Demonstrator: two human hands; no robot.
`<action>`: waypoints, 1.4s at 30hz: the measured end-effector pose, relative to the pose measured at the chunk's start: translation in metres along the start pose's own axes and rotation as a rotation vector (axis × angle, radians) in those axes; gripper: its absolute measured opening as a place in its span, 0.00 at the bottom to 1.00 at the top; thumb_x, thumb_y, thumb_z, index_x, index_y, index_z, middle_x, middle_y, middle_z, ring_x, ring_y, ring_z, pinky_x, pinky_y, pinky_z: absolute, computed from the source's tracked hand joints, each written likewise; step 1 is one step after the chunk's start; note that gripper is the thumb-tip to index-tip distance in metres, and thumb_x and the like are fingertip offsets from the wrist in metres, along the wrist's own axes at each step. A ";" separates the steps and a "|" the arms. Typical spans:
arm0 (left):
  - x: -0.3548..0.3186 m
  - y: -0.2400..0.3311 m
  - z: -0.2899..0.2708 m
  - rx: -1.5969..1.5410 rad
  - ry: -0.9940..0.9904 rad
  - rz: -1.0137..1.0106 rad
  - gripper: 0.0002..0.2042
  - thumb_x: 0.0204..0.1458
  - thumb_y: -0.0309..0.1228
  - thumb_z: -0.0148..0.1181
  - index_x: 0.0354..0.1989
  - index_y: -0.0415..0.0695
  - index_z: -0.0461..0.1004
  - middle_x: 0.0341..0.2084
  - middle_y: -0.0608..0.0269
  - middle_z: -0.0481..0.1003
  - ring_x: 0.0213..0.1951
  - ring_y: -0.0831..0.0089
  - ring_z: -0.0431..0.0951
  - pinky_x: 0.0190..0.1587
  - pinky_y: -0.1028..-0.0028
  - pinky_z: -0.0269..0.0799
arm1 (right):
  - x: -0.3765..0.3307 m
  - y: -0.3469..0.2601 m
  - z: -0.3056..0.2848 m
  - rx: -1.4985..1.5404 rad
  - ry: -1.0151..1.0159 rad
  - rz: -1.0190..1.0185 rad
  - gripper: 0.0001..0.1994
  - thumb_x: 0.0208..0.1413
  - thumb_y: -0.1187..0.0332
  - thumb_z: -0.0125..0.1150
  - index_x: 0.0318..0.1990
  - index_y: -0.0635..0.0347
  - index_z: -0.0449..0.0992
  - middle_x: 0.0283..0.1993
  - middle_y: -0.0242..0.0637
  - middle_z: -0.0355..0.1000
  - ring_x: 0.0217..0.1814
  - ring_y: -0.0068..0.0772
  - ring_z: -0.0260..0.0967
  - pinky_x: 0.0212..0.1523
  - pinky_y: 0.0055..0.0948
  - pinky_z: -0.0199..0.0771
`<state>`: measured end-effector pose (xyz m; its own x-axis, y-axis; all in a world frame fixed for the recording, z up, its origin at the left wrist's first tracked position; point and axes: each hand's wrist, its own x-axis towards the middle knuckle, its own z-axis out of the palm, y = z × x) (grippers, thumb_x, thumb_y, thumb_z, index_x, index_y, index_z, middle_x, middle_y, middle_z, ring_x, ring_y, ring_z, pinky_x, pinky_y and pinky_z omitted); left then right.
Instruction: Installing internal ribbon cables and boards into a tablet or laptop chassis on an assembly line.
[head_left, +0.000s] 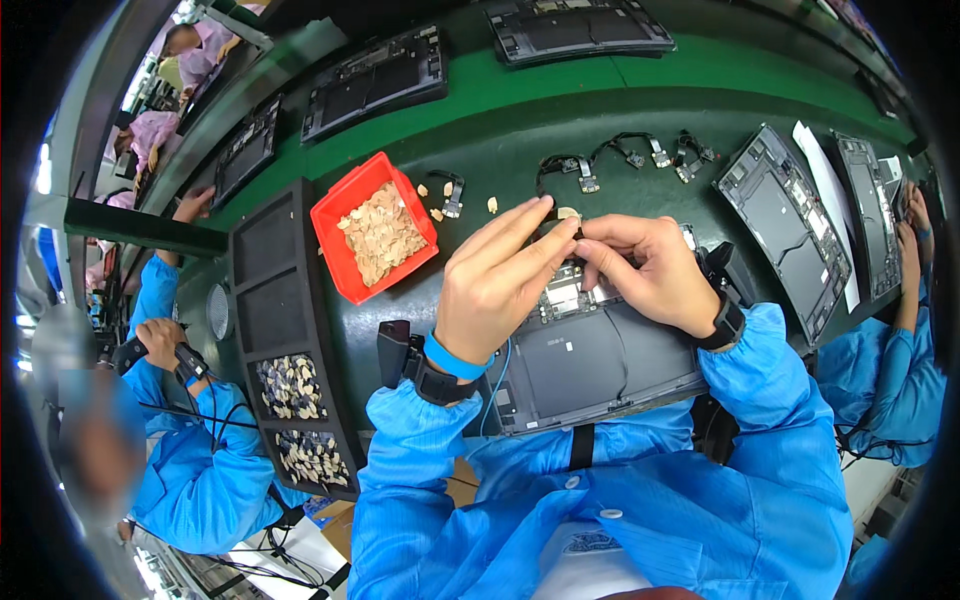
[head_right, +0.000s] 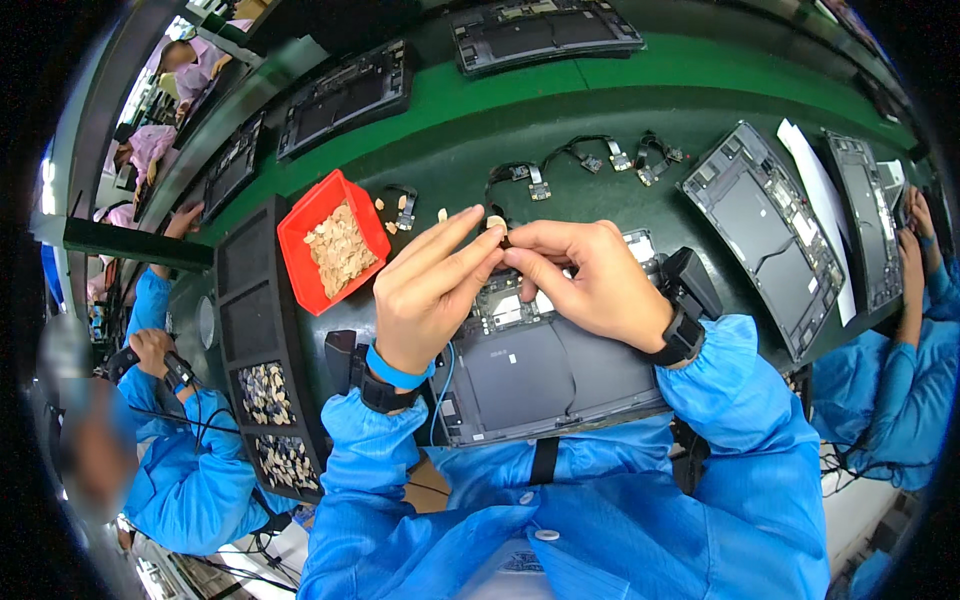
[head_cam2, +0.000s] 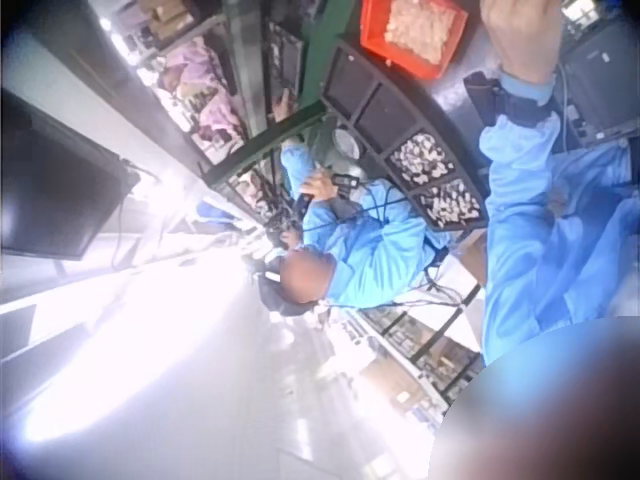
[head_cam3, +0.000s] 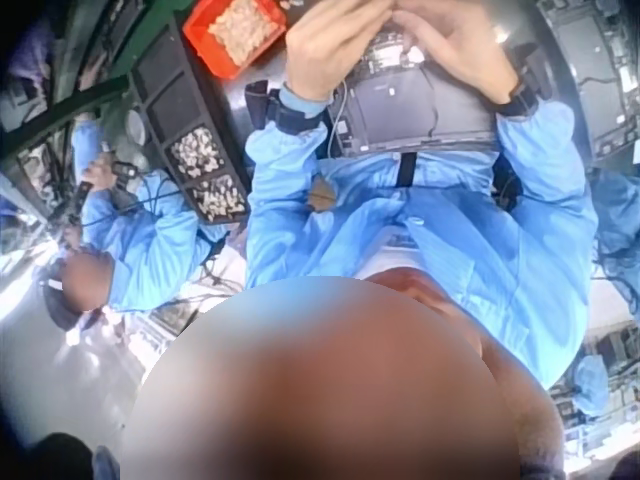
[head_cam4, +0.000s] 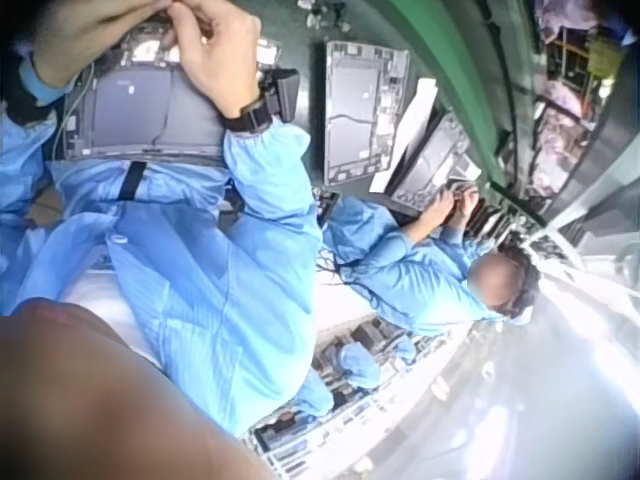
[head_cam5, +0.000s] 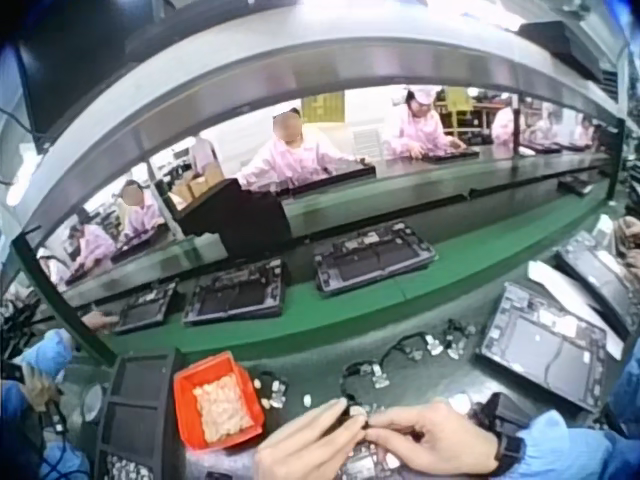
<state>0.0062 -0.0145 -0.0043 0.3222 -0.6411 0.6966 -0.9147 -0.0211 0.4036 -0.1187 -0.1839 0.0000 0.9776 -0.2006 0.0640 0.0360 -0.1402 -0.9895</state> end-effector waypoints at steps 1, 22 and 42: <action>-0.001 0.000 0.000 0.023 -0.018 0.011 0.14 0.48 0.23 0.74 0.45 0.39 0.85 0.43 0.52 0.84 0.46 0.55 0.85 0.49 0.65 0.81 | -0.001 0.000 0.000 -0.061 0.001 -0.026 0.09 0.65 0.78 0.60 0.50 0.68 0.81 0.37 0.41 0.82 0.33 0.28 0.80 0.36 0.25 0.79; -0.010 -0.052 -0.088 0.429 0.320 -0.457 0.09 0.54 0.22 0.68 0.44 0.35 0.84 0.32 0.57 0.86 0.35 0.73 0.85 0.44 0.74 0.78 | 0.004 -0.002 0.002 -0.332 0.132 -0.302 0.09 0.56 0.78 0.67 0.44 0.69 0.84 0.33 0.46 0.81 0.33 0.40 0.78 0.39 0.34 0.76; -0.007 0.029 0.007 0.040 -0.182 -0.130 0.10 0.51 0.36 0.72 0.34 0.43 0.84 0.28 0.66 0.83 0.33 0.71 0.80 0.41 0.67 0.63 | -0.002 -0.004 -0.003 0.362 0.097 -0.034 0.13 0.66 0.72 0.64 0.53 0.69 0.82 0.41 0.42 0.84 0.44 0.26 0.80 0.48 0.26 0.81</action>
<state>-0.0247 -0.0162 -0.0016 0.3924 -0.7586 0.5202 -0.8784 -0.1412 0.4566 -0.1214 -0.1856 0.0046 0.9511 -0.2949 0.0919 0.1557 0.2005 -0.9672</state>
